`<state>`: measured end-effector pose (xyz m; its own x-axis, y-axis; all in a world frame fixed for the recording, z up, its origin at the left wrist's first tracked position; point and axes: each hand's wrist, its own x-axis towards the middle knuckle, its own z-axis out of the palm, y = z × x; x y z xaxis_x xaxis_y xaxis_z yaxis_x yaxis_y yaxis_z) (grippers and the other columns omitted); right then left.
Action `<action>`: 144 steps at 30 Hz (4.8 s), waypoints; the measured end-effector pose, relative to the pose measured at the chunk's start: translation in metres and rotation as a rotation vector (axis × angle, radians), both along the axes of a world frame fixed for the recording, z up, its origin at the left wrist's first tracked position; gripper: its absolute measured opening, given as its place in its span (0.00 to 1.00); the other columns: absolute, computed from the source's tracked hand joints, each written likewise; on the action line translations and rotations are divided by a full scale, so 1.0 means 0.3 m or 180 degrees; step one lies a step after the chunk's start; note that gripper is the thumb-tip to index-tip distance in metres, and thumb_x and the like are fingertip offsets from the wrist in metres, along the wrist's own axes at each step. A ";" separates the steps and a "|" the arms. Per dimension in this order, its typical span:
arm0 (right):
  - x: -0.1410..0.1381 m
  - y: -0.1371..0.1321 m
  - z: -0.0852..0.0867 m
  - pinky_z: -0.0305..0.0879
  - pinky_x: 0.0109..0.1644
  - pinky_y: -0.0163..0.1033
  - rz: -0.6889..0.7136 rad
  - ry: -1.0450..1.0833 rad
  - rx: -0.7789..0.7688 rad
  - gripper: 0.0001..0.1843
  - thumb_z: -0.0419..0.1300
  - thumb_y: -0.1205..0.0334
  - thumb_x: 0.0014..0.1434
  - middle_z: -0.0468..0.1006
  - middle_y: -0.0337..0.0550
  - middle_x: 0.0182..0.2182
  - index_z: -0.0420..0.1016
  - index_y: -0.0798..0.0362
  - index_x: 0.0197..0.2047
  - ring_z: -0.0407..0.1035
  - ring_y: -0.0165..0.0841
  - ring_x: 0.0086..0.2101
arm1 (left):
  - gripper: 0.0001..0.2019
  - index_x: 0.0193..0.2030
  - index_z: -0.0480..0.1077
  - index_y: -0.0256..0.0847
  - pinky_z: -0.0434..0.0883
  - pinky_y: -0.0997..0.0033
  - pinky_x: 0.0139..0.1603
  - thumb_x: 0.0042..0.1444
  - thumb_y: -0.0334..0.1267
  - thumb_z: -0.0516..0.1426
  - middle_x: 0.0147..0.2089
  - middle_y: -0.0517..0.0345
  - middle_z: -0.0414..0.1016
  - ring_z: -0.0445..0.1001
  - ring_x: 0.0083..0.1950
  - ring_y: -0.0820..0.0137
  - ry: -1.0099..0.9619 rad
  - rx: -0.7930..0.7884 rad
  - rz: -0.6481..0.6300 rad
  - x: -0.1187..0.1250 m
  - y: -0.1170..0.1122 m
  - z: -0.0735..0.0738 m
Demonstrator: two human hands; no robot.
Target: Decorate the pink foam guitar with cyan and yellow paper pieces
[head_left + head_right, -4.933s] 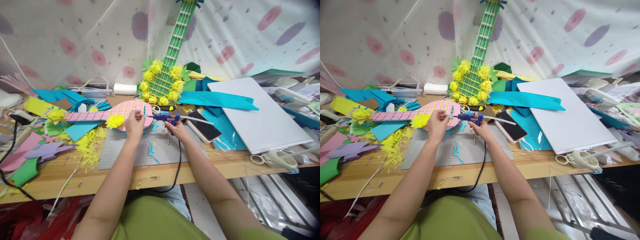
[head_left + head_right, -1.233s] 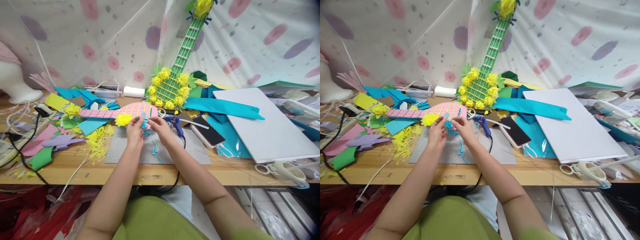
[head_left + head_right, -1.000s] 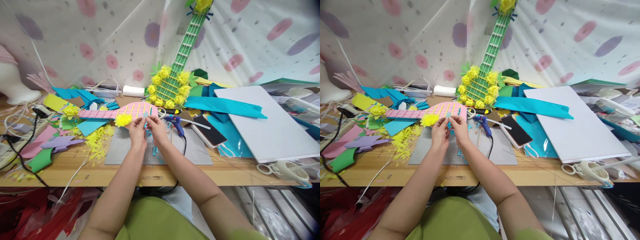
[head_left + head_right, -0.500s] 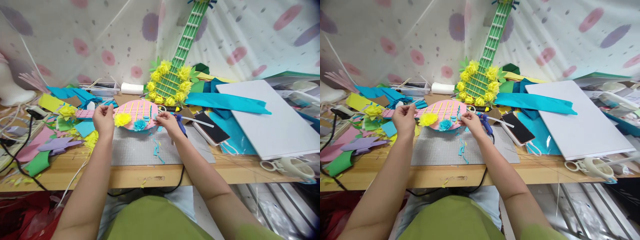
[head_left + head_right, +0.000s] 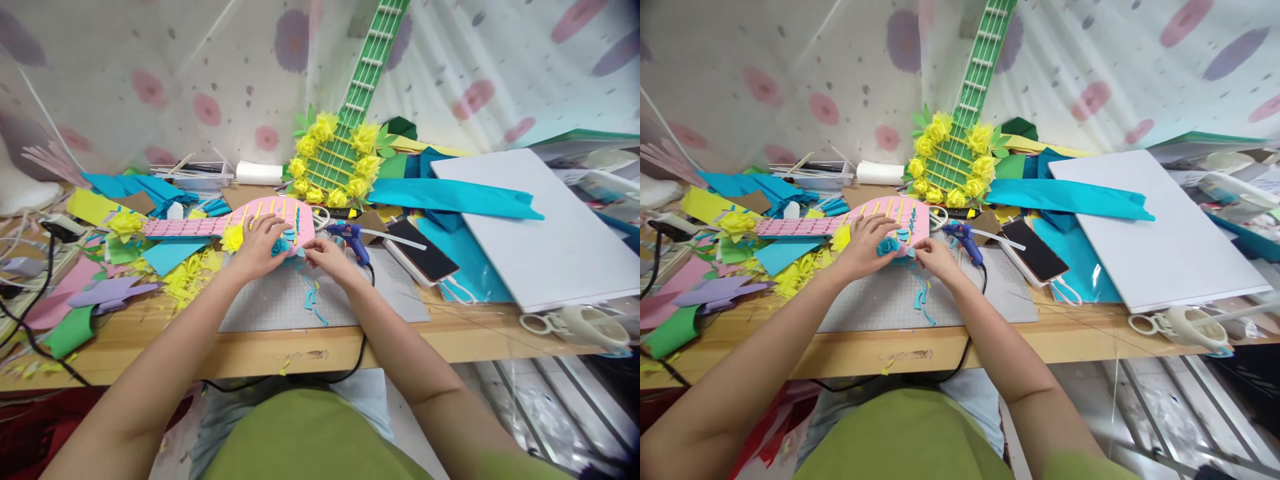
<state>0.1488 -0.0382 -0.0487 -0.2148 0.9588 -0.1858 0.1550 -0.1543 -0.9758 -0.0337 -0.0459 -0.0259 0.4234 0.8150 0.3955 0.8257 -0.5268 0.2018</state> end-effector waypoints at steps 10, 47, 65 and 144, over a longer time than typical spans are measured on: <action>-0.057 -0.030 -0.015 0.57 0.18 0.27 0.0137 0.0287 -0.0085 0.10 0.58 0.72 0.48 0.71 0.30 0.16 0.61 0.50 0.31 0.64 0.24 0.17 | 0.18 0.49 0.68 0.44 0.57 0.57 0.59 0.49 0.38 0.56 0.53 0.51 0.71 0.65 0.57 0.60 -0.0246 -0.0339 -0.0135 -0.042 0.065 0.018; -0.095 -0.045 0.047 0.59 0.17 0.26 -0.0340 0.0403 -0.0168 0.08 0.56 0.67 0.55 0.76 0.34 0.22 0.57 0.51 0.31 0.68 0.23 0.18 | 0.15 0.47 0.69 0.43 0.60 0.58 0.59 0.57 0.44 0.50 0.50 0.50 0.72 0.66 0.55 0.61 -0.0676 -0.0355 -0.0253 -0.069 0.044 0.026; -0.022 -0.028 -0.010 0.53 0.23 0.30 0.0050 -0.0668 0.0591 0.03 0.59 0.67 0.47 0.70 0.33 0.16 0.73 0.53 0.24 0.62 0.24 0.19 | 0.12 0.43 0.68 0.42 0.60 0.58 0.58 0.50 0.36 0.53 0.48 0.52 0.73 0.67 0.54 0.61 -0.1059 -0.0214 0.0012 -0.033 0.058 0.040; -0.049 0.182 0.052 0.53 0.30 0.34 0.0160 -0.0772 0.1301 0.17 0.61 0.49 0.47 0.65 0.35 0.20 0.68 0.56 0.24 0.58 0.26 0.24 | 0.23 0.40 0.71 0.39 0.67 0.70 0.31 0.36 0.45 0.65 0.29 0.55 0.78 0.74 0.31 0.66 -0.2415 -0.1675 0.0356 -0.020 0.173 0.047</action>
<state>0.1341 0.0162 -0.0331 -0.2599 0.9533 0.1539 0.3831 0.2481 -0.8898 -0.0398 0.0061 -0.0118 0.1109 0.9886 0.1023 0.4153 -0.1396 0.8989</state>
